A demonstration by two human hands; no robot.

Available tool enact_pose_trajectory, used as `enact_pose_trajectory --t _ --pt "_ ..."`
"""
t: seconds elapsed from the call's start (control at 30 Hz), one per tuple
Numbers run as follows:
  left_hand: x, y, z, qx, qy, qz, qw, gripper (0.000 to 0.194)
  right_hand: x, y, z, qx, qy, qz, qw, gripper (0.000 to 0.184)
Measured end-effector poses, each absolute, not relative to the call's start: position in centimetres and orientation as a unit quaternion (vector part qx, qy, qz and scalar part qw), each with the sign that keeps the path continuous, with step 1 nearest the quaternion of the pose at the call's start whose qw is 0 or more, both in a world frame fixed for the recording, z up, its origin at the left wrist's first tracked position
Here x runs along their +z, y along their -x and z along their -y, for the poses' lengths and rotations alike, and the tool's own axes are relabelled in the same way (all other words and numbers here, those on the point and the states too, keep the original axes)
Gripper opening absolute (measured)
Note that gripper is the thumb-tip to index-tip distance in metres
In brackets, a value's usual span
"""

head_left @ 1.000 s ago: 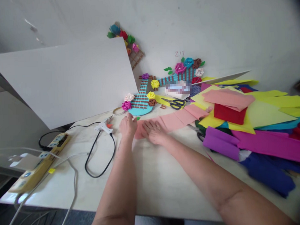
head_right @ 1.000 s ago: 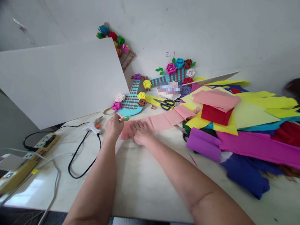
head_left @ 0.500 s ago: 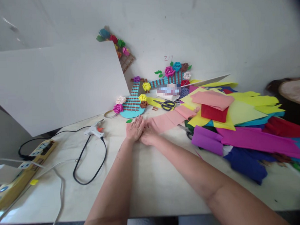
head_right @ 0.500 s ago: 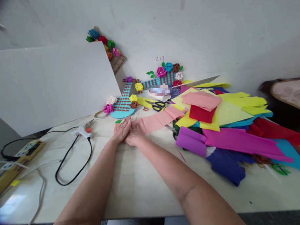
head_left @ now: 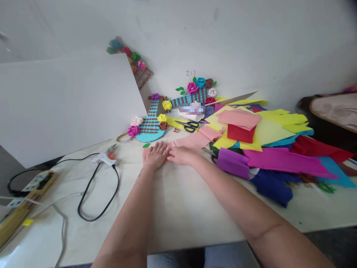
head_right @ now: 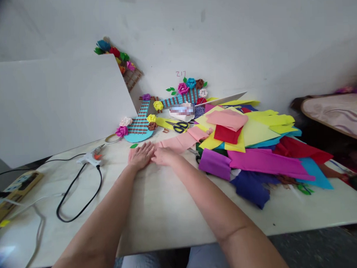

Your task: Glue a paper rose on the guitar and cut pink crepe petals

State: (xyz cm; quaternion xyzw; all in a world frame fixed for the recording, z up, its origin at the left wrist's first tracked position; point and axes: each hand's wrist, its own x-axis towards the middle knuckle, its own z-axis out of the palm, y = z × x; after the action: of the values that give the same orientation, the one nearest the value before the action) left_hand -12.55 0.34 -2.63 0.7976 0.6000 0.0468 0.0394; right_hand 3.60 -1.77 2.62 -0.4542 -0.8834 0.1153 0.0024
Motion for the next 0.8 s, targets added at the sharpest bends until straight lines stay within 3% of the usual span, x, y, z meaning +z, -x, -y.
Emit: enact_pose_trajectory --t 0.07,0.27,0.37,0.63,0.8 --pt "-2.5 12.2 -0.3 0.045 -0.785 -0.616 0.042 0.052 4.1 -6.0 1.3 0.063 0.506 0.860 0.014 0.042" --pt "-2.2 11.6 -0.3 0.043 -0.770 -0.635 0.043 0.062 5.2 -12.1 -1.7 0.029 0.682 0.724 -0.102 0.037" --pt "-2.1 11.6 -0.1 0.040 -0.770 -0.636 0.041 0.066 4.5 -13.3 -2.2 0.051 0.683 0.712 -0.154 0.039" --pt "-2.1 11.7 -0.1 0.037 -0.772 -0.633 0.039 0.067 3.9 -11.9 -1.4 0.070 0.678 0.719 -0.137 0.044" --pt "-2.3 11.7 -0.2 0.043 -0.773 -0.632 0.031 0.067 3.9 -11.0 -1.0 0.091 0.635 0.743 -0.191 0.045"
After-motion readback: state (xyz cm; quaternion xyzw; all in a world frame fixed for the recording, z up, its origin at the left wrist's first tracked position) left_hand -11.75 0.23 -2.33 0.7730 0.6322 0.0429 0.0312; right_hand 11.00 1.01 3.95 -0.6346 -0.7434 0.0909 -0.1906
